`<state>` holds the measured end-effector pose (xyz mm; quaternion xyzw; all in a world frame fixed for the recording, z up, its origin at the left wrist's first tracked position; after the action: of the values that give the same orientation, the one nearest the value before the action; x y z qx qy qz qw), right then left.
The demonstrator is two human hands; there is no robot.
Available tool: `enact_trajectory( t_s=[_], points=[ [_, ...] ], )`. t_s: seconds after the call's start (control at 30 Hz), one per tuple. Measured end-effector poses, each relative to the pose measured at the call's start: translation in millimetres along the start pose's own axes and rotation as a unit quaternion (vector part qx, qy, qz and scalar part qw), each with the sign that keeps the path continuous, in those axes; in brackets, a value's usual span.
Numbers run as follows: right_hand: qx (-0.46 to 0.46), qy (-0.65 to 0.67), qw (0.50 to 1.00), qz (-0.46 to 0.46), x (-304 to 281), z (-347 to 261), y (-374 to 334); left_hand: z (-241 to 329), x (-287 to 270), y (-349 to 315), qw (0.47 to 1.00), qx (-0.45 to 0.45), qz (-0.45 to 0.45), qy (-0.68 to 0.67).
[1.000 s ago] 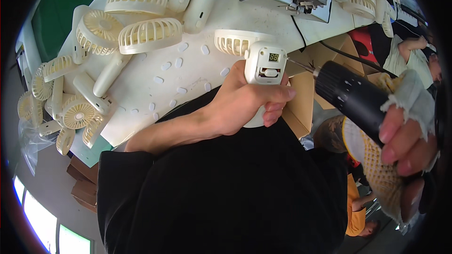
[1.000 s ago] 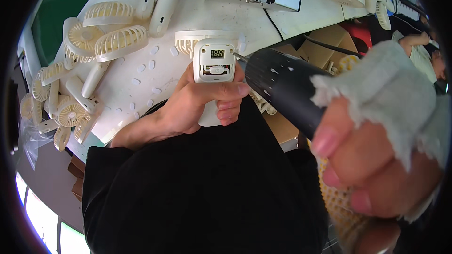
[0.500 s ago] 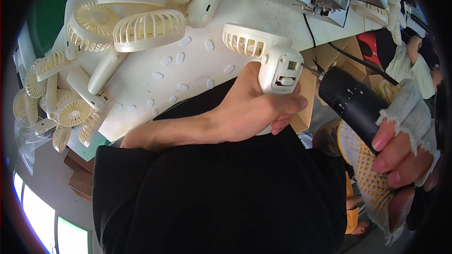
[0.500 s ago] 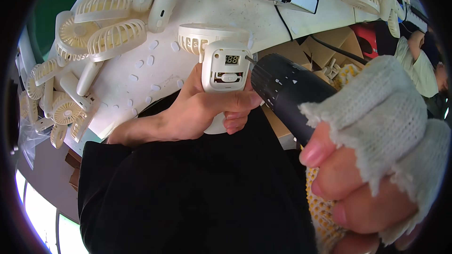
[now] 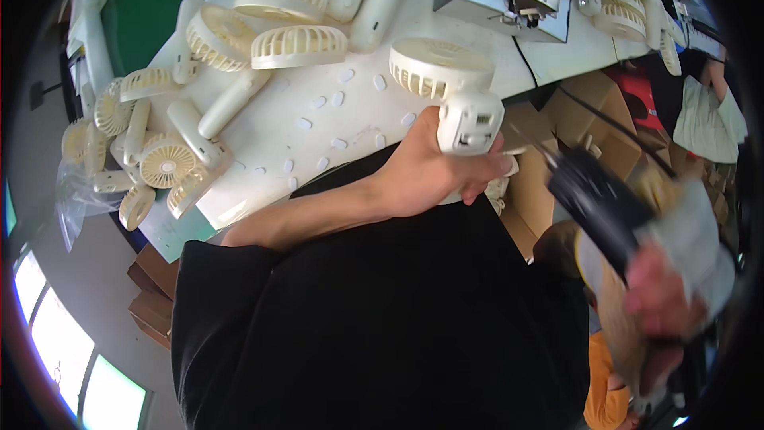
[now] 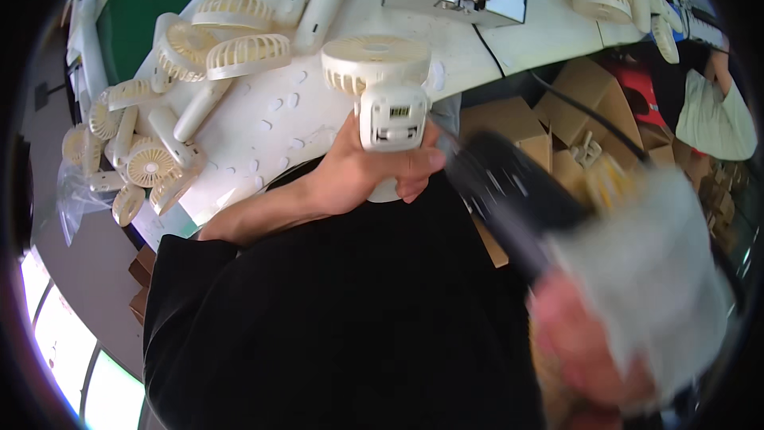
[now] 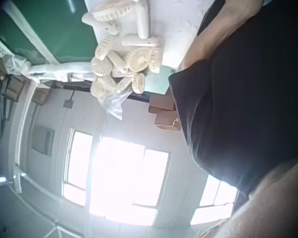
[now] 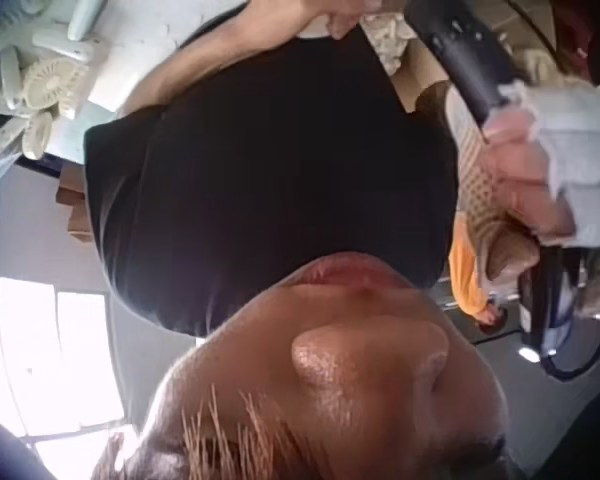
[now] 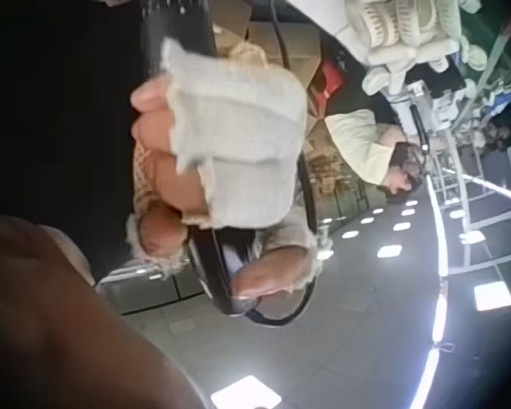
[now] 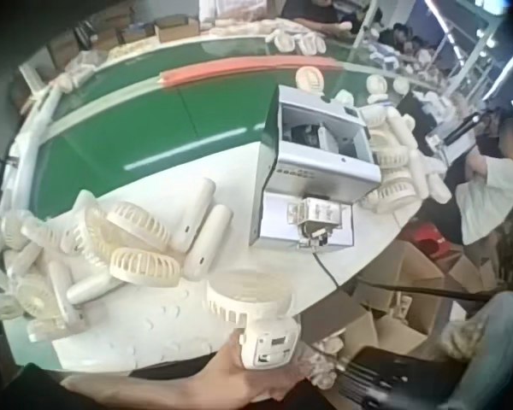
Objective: Assembling portable fans on a production line using an electric screwdriver to secure screws into the handles.
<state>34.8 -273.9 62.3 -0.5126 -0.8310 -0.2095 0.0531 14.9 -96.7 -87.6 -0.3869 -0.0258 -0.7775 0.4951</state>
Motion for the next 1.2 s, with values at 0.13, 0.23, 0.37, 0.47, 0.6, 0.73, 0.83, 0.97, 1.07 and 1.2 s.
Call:
enact_trajectory(
  t_s=[0.13,0.23,0.37,0.47,0.6,0.73,0.83,0.97,1.07,1.2],
  points=[
    [-0.006,0.044,0.999,-0.013,-24,7,-19,16,-10,-24,0.912,0.25,-0.044,0.323],
    [0.043,0.076,0.995,0.054,-51,76,-12,14,-36,-24,0.858,0.268,-0.09,0.428],
    [0.063,-0.042,0.965,0.253,-56,167,-14,21,-50,-24,0.809,0.221,-0.129,0.529],
    [0.138,-0.203,0.945,0.215,-49,179,-14,78,-37,-26,0.776,0.258,-0.079,0.57],
    [0.142,-0.162,0.949,0.232,-47,190,-22,190,-32,-7,0.68,0.25,0.151,0.673],
    [0.169,-0.19,0.944,0.212,-51,181,-23,264,-105,79,0.57,0.111,0.234,0.78],
    [0.196,-0.204,0.94,0.19,-45,166,-9,285,-192,150,0.529,0.121,0.235,0.806],
    [0.224,-0.225,0.935,0.158,-49,159,6,311,-235,220,0.469,0.052,0.293,0.832],
    [0.233,-0.247,0.93,0.14,-56,161,6,323,-173,234,0.378,0.029,0.315,0.87],
    [0.19,-0.249,0.94,0.137,-60,164,1,327,-74,257,0.367,0.236,0.206,0.876]
  ],
)
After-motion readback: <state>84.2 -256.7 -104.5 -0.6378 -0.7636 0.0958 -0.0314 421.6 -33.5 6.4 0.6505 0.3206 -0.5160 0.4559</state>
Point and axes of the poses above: each hand's wrist, its own y-axis towards the middle knuckle, its own x-axis out of the palm, z = x × y, the point moved 3 cm from there along y, towards the middle knuckle, and after that the axes turned 4 degrees about y, right-handed, at the moved point
